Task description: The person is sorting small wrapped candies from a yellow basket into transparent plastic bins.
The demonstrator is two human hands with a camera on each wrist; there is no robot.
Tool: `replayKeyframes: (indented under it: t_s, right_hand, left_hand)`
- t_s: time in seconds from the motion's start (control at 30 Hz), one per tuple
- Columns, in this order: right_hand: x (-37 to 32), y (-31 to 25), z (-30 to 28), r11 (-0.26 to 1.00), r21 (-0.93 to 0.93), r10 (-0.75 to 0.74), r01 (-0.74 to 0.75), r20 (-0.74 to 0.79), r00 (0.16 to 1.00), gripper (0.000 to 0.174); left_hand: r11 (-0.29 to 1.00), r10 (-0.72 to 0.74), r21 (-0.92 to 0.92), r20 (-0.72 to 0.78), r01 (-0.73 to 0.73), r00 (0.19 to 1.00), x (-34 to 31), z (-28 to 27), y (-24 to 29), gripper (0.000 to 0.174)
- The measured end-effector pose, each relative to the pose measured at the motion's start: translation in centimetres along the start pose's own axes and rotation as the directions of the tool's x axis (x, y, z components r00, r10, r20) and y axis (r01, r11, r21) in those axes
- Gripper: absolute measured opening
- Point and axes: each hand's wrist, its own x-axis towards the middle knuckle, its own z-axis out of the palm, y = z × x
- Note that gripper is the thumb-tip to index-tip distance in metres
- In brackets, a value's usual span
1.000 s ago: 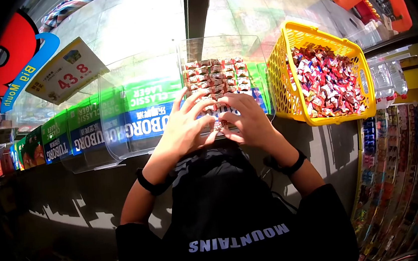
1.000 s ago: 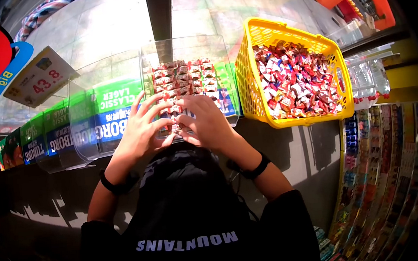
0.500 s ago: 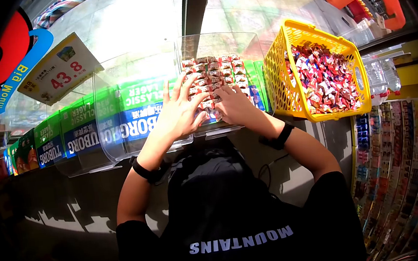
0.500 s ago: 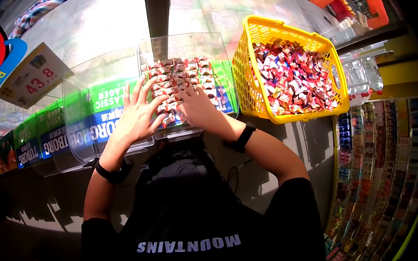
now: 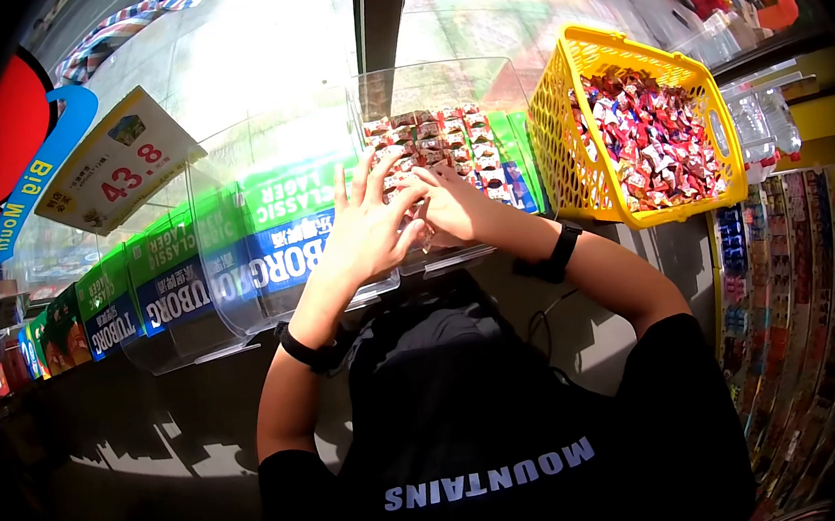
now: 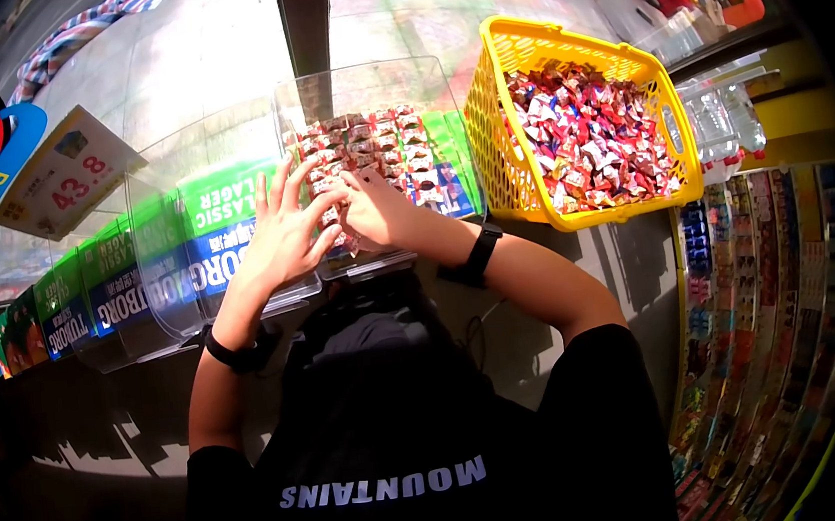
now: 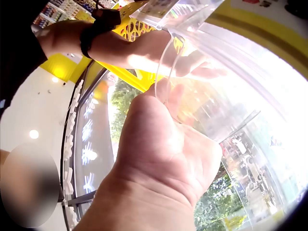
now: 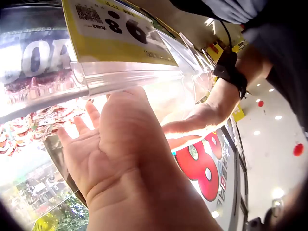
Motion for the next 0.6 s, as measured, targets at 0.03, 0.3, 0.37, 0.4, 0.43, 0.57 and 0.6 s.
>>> replayKeyframes:
  t_s: [0.03,0.3,0.37,0.4,0.43,0.57,0.6]
  right_hand:
    - [-0.2,-0.1,-0.9,1.0,0.005,0.01,-0.01,0.011,1.0,0.028]
    - [-1.6,0.9,0.3,0.997,-0.061,0.039,-0.054,-0.222,0.974,0.023]
    - [-1.5,0.8,0.7,0.996,-0.077,0.027,-0.048,-0.248,0.968,0.023]
    - [-1.4,0.8,0.8,0.997,-0.069,0.026,-0.044,-0.242,0.97,0.023]
    - [-1.3,0.8,0.9,0.997,-0.062,0.025,-0.041,-0.235,0.972,0.023]
    - [-1.5,0.7,0.9,0.997,-0.068,0.024,-0.041,-0.224,0.974,0.024]
    - [-1.6,0.7,0.5,0.999,-0.039,0.028,-0.037,-0.218,0.976,0.025]
  left_hand:
    - [1.0,0.006,-0.002,0.009,-0.006,1.0,0.0,-0.1,0.0,0.042]
    - [1.0,0.0,-0.001,0.056,0.0,0.998,0.2,-0.6,0.3,0.042]
    - [1.0,-0.002,0.006,0.067,0.002,0.998,0.2,-0.7,0.3,0.043]
    - [1.0,-0.004,0.01,0.071,0.003,0.997,0.2,-0.8,0.3,0.043]
    - [1.0,-0.005,0.011,0.072,0.004,0.997,0.2,-0.9,0.3,0.043]
    - [1.0,-0.007,0.007,0.08,0.007,0.997,0.3,-0.9,0.4,0.043]
    - [1.0,-0.008,0.003,0.081,0.008,0.997,0.3,-0.9,0.4,0.043]
